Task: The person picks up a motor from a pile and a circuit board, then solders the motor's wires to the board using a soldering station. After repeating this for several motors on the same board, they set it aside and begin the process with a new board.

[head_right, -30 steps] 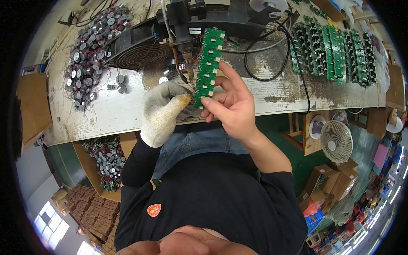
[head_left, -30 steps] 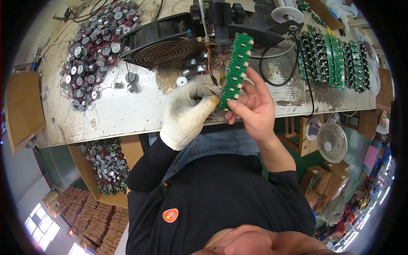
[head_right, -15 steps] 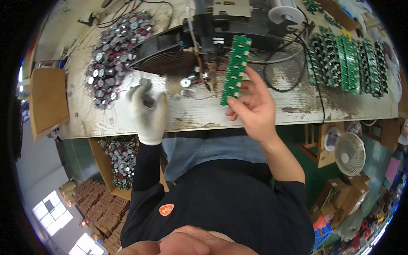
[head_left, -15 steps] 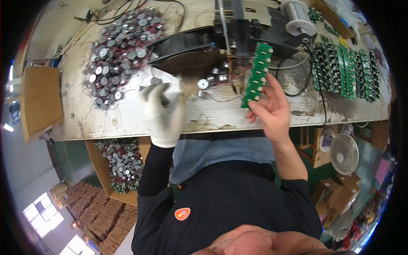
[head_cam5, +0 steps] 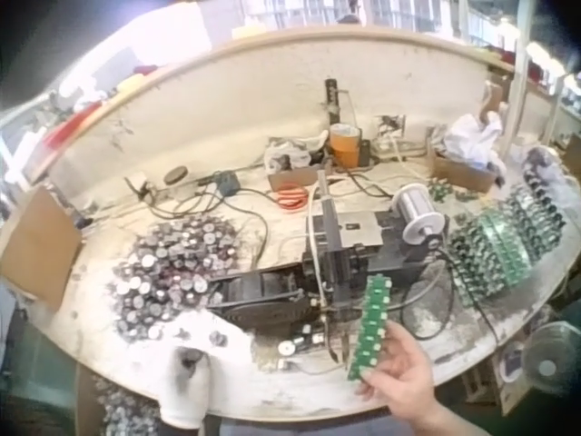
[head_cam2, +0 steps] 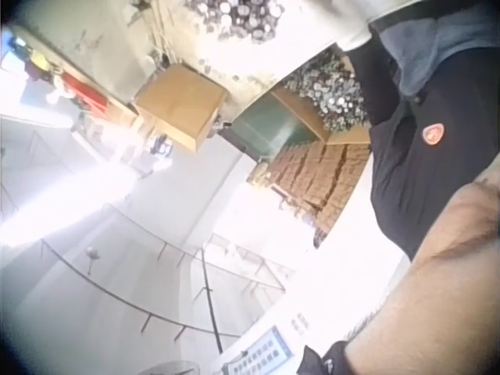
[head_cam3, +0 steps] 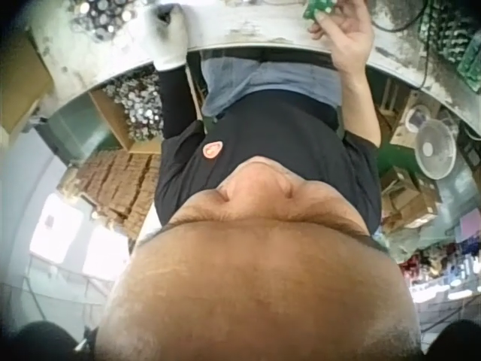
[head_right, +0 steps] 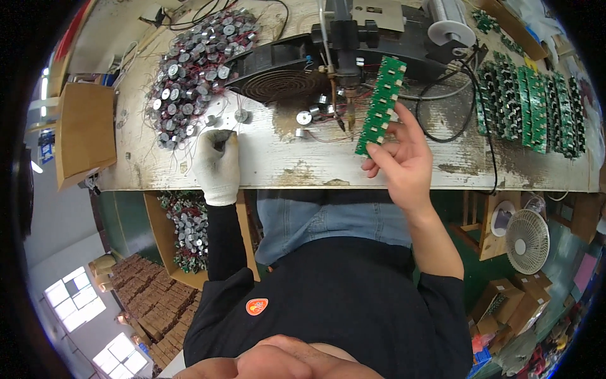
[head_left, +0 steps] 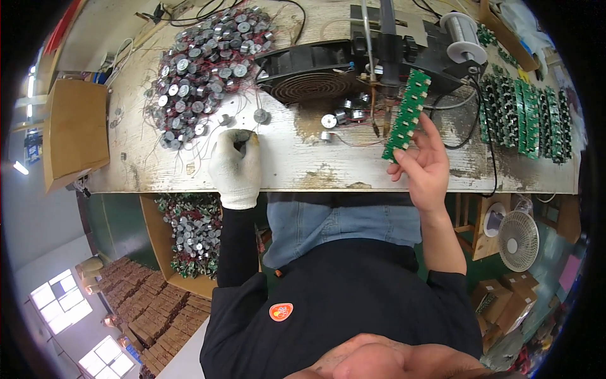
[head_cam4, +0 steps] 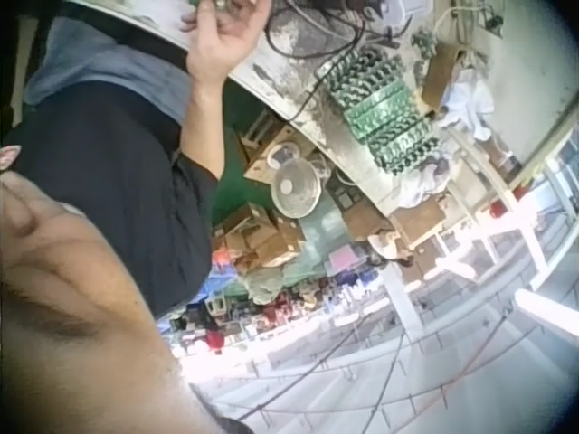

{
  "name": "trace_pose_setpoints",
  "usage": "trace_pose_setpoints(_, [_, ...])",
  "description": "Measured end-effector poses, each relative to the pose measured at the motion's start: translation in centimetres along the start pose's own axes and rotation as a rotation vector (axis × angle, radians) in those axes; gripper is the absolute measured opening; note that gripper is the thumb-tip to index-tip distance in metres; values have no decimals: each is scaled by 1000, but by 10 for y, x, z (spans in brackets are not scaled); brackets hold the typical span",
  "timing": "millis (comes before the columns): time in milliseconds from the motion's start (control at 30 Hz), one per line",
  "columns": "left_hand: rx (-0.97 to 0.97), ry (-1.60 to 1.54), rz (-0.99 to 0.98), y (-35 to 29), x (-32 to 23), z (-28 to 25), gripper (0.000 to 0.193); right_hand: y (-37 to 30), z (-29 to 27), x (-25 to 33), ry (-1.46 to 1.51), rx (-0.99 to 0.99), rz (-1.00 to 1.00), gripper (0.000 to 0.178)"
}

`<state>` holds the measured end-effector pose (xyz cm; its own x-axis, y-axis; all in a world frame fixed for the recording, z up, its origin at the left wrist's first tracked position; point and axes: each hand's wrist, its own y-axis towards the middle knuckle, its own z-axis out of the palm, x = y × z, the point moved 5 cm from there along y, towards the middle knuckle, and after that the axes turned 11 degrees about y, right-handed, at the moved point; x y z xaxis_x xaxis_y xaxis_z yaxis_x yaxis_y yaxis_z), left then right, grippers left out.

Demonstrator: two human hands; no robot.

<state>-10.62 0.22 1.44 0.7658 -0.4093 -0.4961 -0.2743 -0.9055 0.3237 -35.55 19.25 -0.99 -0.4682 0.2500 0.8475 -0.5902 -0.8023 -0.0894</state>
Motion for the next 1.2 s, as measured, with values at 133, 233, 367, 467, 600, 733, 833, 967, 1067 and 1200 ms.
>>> trace_pose_setpoints(133, [-31, -294, -35, -4, 5, -10, 13, -1, -1, 2, -12, 9, -15, 69])
trace_pose_setpoints(233, [-41, -466, -74, -6, 1, -14, 11, 0, -2, 3, -10, 20, -25, 69])
trace_pose_setpoints(367, [173, -684, -313, -20, -30, -9, 21, -1, 0, 1, 1, 25, -10, 74])
trace_pose_setpoints(467, [271, -735, -342, -28, -33, 8, 28, 0, 4, 1, 14, 63, 7, 76])
trace_pose_setpoints(600, [412, -949, -493, -39, -44, 26, 36, -1, 1, -1, 15, 75, 9, 74])
trace_pose_setpoints(733, [574, -916, -416, -42, -63, 34, 30, -2, -2, 0, 43, 66, 26, 71])
trace_pose_setpoints(833, [655, -909, -401, -48, -79, 36, 26, -2, 0, -4, 58, 67, 59, 70])
trace_pose_setpoints(967, [752, -1015, -498, -57, -93, 48, 22, -3, 2, 2, 50, 77, 58, 67])
trace_pose_setpoints(1067, [777, -1040, -452, -55, -103, 54, 20, -3, 6, 5, 68, 84, 82, 66])
trace_pose_setpoints(1200, [836, -860, -372, -50, -113, 58, 15, -1, 7, 5, 100, 80, 76, 65])
